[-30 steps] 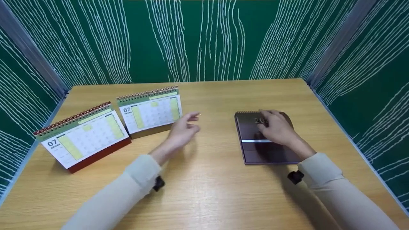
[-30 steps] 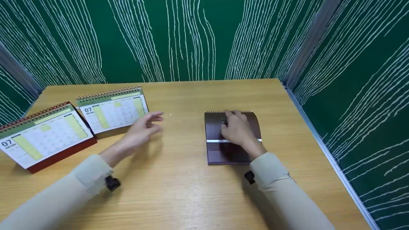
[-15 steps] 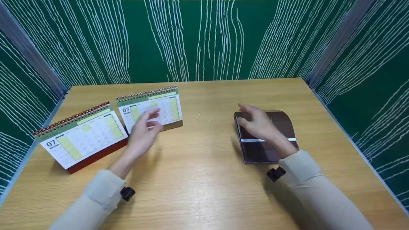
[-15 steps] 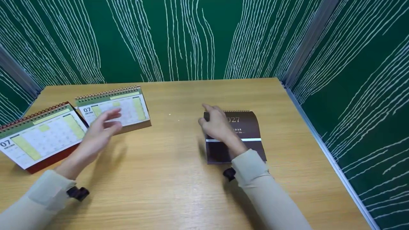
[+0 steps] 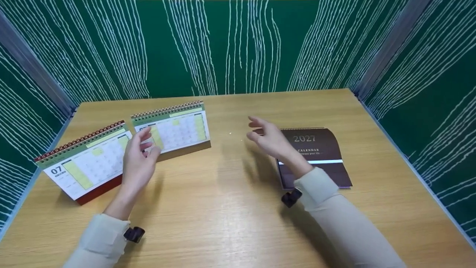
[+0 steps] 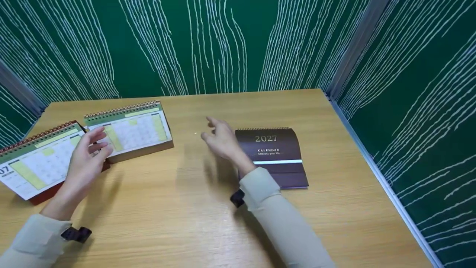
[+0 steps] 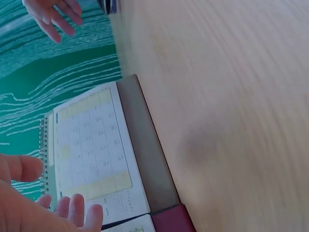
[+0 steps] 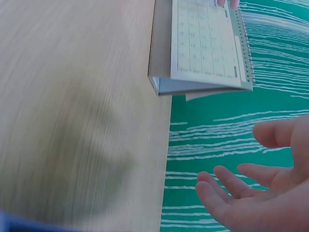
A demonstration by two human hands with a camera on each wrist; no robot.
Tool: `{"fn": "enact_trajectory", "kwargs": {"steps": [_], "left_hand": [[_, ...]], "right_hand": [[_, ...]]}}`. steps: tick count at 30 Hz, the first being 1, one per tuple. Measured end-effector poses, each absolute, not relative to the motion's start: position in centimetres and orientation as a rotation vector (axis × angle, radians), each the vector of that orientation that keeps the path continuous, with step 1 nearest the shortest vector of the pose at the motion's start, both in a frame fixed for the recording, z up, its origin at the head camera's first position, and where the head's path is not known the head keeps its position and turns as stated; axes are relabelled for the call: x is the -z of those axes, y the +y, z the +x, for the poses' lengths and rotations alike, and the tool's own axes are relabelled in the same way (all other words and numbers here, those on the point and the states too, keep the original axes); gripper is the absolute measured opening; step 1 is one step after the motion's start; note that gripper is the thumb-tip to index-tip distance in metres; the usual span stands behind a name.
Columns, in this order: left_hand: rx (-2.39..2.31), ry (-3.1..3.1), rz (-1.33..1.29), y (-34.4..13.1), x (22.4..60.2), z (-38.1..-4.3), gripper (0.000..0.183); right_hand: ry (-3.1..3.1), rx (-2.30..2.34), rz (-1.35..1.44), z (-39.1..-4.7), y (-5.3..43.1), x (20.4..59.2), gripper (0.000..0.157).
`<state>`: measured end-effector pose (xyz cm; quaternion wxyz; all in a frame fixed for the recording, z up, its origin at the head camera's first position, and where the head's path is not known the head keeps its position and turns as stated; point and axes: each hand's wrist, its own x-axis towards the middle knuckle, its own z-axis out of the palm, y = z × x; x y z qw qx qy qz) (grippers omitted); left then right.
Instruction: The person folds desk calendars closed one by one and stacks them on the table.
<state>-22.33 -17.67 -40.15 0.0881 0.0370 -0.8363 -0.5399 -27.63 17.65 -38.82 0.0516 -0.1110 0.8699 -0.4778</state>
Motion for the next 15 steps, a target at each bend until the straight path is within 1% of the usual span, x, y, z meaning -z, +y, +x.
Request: {"fn": "enact_trajectory", "kwargs": {"steps": [7, 15], "left_hand": [[1.645, -2.459, 0.196, -18.4, 41.1, -22.1, 0.064], [1.662, -2.382, 0.238, -18.0, 41.6, -22.0, 0.067]], "right_hand": [[2.601, 1.503, -0.3, -28.3, 15.6, 38.8, 0.061], [2.589, 1.542, -0.299, -28.9, 13.9, 38.9, 0.059]]}}
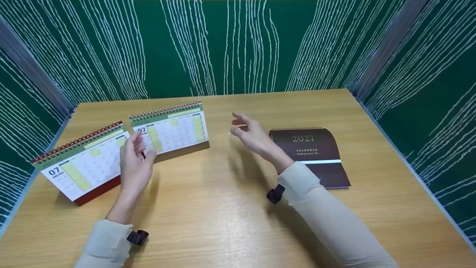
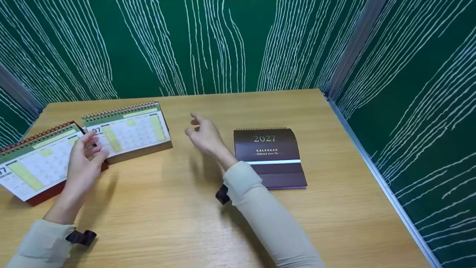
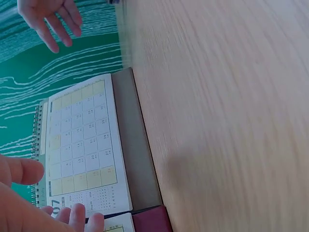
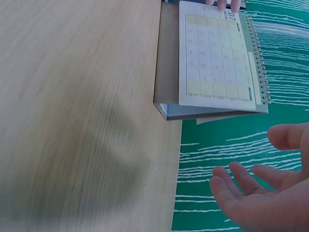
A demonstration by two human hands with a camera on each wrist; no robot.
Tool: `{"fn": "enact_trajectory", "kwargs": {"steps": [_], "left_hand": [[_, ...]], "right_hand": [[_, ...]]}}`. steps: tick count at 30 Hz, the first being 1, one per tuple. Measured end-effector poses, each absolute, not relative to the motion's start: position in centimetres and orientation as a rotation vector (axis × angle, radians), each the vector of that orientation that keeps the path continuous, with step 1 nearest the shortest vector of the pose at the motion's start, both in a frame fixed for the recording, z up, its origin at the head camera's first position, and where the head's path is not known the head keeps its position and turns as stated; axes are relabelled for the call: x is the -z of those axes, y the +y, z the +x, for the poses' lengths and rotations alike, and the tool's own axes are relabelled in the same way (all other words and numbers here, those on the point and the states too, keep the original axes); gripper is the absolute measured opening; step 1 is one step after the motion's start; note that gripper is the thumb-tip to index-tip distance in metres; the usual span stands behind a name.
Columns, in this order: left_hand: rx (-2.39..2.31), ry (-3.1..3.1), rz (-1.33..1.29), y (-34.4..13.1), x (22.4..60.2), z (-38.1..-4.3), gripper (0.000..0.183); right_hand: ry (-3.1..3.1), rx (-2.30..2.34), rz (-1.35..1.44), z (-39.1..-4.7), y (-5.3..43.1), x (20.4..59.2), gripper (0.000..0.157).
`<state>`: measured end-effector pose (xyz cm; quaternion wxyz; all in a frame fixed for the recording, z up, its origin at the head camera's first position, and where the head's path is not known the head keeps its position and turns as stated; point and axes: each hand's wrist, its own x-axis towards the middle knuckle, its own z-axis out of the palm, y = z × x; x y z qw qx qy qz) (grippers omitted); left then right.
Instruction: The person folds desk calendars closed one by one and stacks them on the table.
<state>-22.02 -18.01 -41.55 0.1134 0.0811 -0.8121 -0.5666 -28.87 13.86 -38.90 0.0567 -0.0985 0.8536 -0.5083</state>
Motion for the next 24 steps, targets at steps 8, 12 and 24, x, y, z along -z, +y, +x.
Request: {"fn": "enact_trajectory", "kwargs": {"steps": [8, 12, 24], "left_hand": [[1.648, -2.354, 0.277, -16.9, 42.5, -22.2, 0.078], [1.637, -2.358, 0.31, -16.6, 42.9, -22.3, 0.081], [1.688, -2.343, 0.364, -17.0, 42.4, -22.5, 0.087]], "right_hand": [[2.557, 1.551, -0.282, -29.4, 11.8, 38.5, 0.057], [2.543, 1.53, -0.273, -29.6, 10.6, 38.3, 0.058], [2.509, 1.496, -0.258, -30.2, 8.2, 37.8, 0.061]]}}
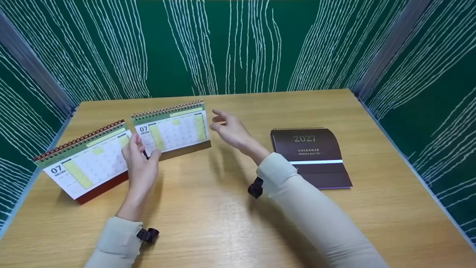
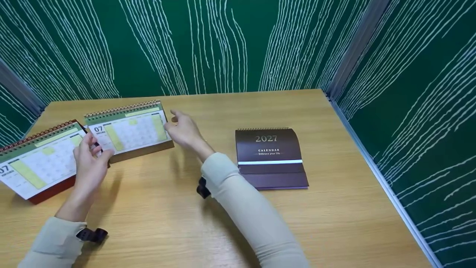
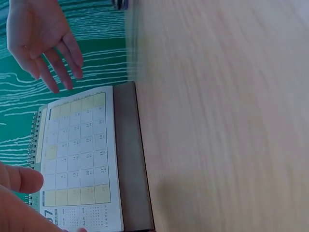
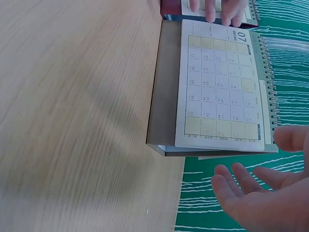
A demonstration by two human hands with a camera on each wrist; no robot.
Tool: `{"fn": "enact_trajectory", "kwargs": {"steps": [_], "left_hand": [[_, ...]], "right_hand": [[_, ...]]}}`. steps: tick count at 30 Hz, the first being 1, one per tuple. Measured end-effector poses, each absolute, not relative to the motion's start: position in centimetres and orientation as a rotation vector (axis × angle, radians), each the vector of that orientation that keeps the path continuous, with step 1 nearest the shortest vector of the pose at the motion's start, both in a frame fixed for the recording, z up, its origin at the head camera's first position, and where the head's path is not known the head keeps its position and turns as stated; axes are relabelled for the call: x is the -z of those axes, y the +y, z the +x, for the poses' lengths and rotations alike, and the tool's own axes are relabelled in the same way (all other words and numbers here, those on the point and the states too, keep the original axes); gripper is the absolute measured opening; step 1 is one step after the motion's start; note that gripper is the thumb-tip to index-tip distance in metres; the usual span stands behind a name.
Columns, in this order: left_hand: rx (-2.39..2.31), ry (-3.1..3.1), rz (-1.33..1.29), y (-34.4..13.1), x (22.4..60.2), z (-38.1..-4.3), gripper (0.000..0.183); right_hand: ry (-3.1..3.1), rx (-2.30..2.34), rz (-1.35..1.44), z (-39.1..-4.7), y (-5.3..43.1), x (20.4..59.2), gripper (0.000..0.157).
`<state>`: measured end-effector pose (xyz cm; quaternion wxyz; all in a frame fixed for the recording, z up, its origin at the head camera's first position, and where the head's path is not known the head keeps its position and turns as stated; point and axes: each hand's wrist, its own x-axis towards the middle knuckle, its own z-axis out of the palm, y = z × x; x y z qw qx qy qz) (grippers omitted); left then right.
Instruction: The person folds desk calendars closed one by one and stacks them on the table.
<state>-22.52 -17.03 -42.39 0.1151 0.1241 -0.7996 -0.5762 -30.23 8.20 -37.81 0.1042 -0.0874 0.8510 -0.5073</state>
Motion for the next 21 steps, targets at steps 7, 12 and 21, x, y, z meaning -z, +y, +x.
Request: {"fn": "enact_trajectory", "kwargs": {"steps": [7, 12, 21], "left_hand": [[1.767, -2.272, 0.46, -16.7, 42.0, -22.9, 0.088], [1.796, -2.217, 0.511, -16.5, 41.9, -23.1, 0.088], [1.857, -2.133, 0.601, -15.2, 41.6, -23.6, 0.092]], "right_hand": [[2.419, 1.574, -0.246, -30.8, 7.2, 37.9, 0.063], [2.354, 1.608, -0.199, -31.2, 6.4, 37.8, 0.064], [2.259, 1.643, -0.151, -31.7, 5.7, 37.2, 0.062]]}}
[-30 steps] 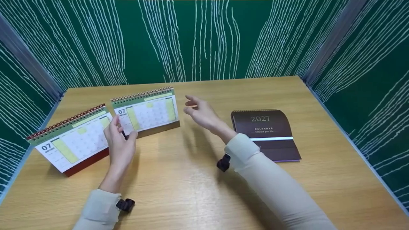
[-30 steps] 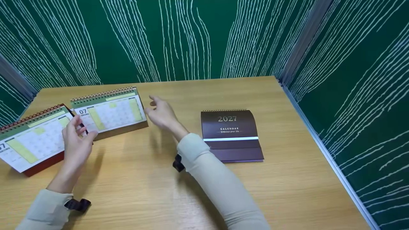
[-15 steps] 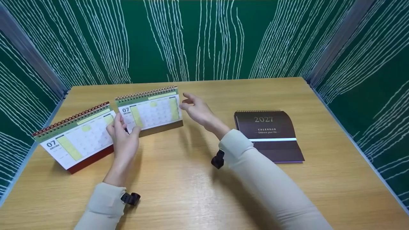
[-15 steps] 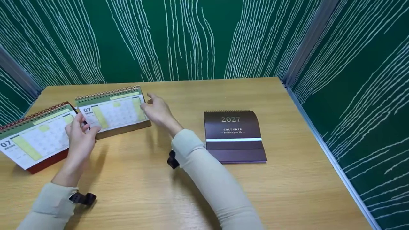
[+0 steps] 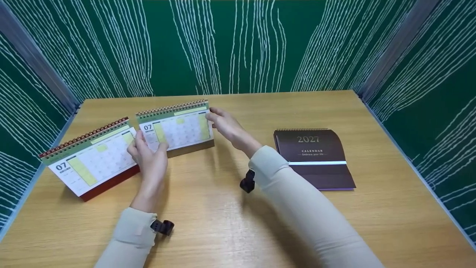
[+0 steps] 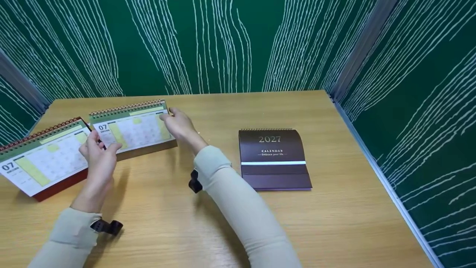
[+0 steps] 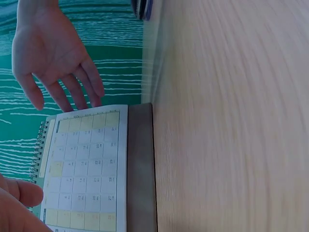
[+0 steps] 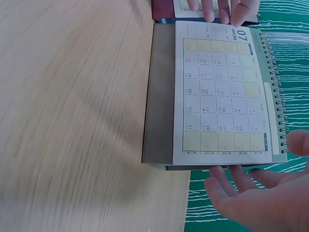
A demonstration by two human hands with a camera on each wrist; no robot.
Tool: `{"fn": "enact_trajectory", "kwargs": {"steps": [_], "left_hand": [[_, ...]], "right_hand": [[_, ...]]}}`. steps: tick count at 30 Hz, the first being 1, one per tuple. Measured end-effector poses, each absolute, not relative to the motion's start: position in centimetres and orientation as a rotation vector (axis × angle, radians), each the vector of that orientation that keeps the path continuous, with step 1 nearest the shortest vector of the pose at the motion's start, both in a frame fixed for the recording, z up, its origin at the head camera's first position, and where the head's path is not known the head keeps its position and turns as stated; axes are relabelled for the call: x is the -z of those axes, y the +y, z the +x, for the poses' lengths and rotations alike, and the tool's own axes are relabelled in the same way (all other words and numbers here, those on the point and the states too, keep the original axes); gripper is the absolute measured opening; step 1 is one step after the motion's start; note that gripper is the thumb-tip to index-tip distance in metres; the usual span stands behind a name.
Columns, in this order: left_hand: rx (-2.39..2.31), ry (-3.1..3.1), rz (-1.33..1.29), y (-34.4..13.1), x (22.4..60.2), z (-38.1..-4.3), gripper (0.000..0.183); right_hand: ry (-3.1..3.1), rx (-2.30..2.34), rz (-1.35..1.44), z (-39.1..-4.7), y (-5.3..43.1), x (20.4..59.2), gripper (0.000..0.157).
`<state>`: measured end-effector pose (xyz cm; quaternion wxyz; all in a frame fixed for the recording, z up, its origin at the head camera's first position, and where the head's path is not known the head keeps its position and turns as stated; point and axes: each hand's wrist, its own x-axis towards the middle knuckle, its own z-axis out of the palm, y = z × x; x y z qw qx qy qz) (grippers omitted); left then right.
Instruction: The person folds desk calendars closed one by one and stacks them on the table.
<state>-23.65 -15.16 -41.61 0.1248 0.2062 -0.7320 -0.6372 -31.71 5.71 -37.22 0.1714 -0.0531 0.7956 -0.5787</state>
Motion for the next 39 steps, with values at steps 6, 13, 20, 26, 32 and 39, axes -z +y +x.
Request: {"fn": "enact_trajectory", "kwargs": {"steps": [6, 13, 20, 26, 32, 39], "left_hand": [[1.858, -2.089, 0.624, -14.4, 41.7, -23.7, 0.095], [1.865, -2.079, 0.598, -14.3, 41.8, -23.7, 0.093], [1.867, -2.096, 0.57, -14.2, 41.9, -23.6, 0.09], [1.894, -2.113, 0.542, -14.2, 41.9, -23.8, 0.092], [1.907, -2.125, 0.525, -14.1, 42.0, -23.9, 0.094], [1.902, -2.125, 0.529, -14.3, 42.0, -23.8, 0.094]], "right_hand": [[2.224, 1.66, -0.148, -31.9, 5.5, 37.2, 0.062], [2.251, 1.642, -0.165, -31.8, 5.7, 37.2, 0.06], [2.26, 1.633, -0.145, -32.0, 5.8, 36.9, 0.059], [2.193, 1.661, -0.106, -32.5, 6.2, 36.6, 0.054], [2.116, 1.675, -0.045, -33.1, 6.5, 36.3, 0.056], [2.055, 1.702, 0.001, -33.6, 6.4, 36.0, 0.054]]}}
